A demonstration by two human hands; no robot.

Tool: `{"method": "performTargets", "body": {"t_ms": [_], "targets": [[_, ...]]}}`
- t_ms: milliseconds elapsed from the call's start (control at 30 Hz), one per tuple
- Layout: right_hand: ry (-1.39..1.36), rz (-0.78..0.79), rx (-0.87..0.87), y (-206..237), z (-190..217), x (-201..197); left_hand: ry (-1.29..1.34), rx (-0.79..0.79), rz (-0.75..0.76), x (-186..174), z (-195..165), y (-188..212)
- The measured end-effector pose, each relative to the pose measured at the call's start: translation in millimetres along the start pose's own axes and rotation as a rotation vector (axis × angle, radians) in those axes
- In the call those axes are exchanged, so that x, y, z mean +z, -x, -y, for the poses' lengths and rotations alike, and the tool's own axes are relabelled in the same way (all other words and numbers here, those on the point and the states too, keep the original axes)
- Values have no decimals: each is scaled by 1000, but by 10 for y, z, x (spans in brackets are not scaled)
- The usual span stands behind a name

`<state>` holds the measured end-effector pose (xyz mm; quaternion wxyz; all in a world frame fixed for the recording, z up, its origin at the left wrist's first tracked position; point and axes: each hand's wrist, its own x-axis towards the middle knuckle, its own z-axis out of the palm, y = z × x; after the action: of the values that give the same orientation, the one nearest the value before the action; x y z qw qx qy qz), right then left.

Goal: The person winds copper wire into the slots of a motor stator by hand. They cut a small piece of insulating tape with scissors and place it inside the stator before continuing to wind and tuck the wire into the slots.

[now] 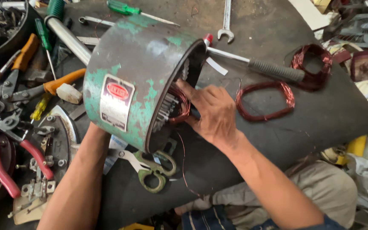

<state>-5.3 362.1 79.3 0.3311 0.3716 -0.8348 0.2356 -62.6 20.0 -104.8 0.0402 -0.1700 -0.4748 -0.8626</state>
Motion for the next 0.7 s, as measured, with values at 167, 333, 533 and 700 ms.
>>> {"method": "performTargets", "body": {"t_ms": [167,333,533,700], "targets": [[-141,19,-18,12,30,-50,-50,17,-5,128,-82,-88],[-338,113,22,-40,0,-173,-80,16,9,201,-151,-132],[-523,15,159,-56,50,-116,-33,-21,-51,225,-162,-140],[-423,-21,231,-36,140,-5,-38,-18,-53,229,-200,-142]]}}
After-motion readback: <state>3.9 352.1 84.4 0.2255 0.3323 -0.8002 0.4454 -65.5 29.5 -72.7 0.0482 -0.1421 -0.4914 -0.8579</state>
